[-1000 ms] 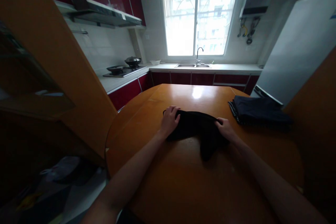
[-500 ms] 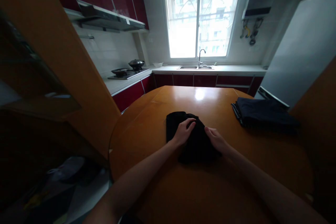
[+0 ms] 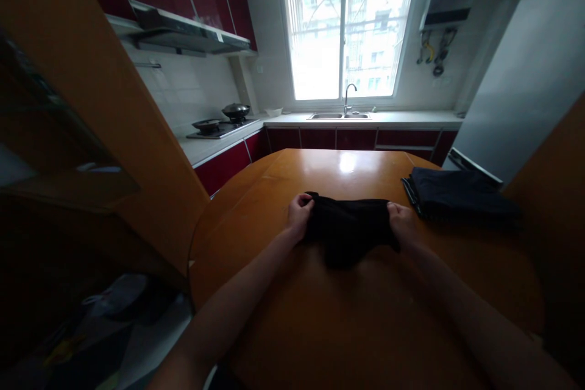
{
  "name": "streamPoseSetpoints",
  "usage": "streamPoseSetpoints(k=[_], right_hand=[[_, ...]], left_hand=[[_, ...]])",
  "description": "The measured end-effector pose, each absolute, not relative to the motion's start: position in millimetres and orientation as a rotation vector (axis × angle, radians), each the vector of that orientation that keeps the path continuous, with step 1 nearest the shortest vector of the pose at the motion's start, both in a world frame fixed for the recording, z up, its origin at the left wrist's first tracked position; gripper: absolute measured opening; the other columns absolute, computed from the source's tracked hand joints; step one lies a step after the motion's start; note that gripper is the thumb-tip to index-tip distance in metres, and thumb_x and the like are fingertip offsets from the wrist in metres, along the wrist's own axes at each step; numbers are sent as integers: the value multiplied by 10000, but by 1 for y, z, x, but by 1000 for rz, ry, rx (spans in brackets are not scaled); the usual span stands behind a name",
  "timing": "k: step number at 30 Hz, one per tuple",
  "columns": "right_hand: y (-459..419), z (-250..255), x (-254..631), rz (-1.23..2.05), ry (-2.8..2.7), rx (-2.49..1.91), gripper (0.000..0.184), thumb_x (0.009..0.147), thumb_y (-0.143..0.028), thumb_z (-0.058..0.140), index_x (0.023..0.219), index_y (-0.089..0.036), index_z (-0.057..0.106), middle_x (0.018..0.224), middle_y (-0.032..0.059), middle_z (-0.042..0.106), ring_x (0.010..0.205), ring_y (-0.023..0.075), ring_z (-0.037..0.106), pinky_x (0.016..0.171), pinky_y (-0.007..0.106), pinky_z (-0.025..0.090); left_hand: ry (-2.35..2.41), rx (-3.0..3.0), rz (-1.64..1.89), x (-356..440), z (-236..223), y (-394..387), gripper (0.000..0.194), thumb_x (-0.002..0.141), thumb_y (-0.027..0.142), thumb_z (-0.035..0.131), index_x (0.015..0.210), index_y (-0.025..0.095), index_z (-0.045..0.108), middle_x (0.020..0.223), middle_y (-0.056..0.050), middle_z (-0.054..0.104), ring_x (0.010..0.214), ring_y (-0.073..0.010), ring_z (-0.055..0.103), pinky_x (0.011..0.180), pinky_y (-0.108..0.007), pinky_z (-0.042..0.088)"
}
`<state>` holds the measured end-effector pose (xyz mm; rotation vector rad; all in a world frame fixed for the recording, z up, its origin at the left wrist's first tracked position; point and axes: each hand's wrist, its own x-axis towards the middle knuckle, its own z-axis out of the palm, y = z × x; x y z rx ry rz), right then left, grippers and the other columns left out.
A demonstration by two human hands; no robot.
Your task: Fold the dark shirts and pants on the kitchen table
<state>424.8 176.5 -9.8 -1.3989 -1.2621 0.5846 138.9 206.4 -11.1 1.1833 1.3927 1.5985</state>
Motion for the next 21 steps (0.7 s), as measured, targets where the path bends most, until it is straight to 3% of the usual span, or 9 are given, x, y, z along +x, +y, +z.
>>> streamPoseSetpoints(k=[6, 9, 13, 15, 18, 20, 21], right_hand=[[194, -7, 458, 382, -1245, -1578, 339, 855, -371, 397, 549, -226, 412, 533, -15, 405, 552, 143, 390, 532, 281, 277], [194, -14, 449, 560, -1488, -1682, 349, 865, -319, 387, 532, -217, 420, 542, -5, 431, 561, 138, 403, 528, 270, 265], [190, -29, 433, 792, -1665, -1746, 331, 792, -236, 483, 467, -201, 431, 477, -35, 375, 487, 107, 369, 489, 250, 225], [186, -33, 430, 871, -1726, -1744, 314, 771, -209, 500, 462, -191, 446, 461, -44, 369, 464, 95, 361, 474, 239, 212], [179, -32, 432, 1020, -1832, -1693, 268, 749, -202, 525, 488, -187, 463, 455, -57, 373, 435, 82, 335, 446, 230, 203], [176, -27, 435, 1158, -1895, -1612, 235, 747, -221, 531, 522, -190, 472, 460, -63, 381, 426, 81, 335, 433, 223, 217], [175, -23, 438, 1218, -1900, -1583, 226, 749, -232, 528, 534, -193, 473, 461, -62, 388, 424, 84, 347, 431, 219, 232]], left_hand=[[1780, 1016, 1631, 71, 10, 235, 265, 800, 101, 442, 998, 186, 597, 830, -39, 631, 751, -178, 647, 683, -278, 530], [1874, 1099, 1560, 49, 11, 238, 208, 763, 98, 484, 892, 191, 618, 865, -62, 625, 859, -220, 652, 771, -326, 535], [1983, 1340, 1524, 55, 12, 227, 134, 768, 176, 610, 882, 205, 673, 1179, -117, 582, 1192, -302, 553, 1013, -408, 445], [1973, 1668, 1403, 75, 11, 215, 265, 845, 312, 625, 1077, 198, 682, 1266, -132, 559, 1248, -310, 521, 1049, -410, 419], [1951, 2080, 1051, 112, 3, 200, 657, 866, 507, 632, 1429, 196, 494, 1325, -158, 564, 1224, -331, 552, 995, -421, 460], [1998, 2092, 939, 127, -4, 198, 770, 813, 462, 699, 1490, 216, 429, 1373, -167, 550, 1222, -351, 561, 969, -426, 478], [2000, 2051, 944, 128, -5, 200, 736, 786, 386, 722, 1460, 221, 475, 1366, -162, 564, 1217, -348, 570, 973, -423, 480]])
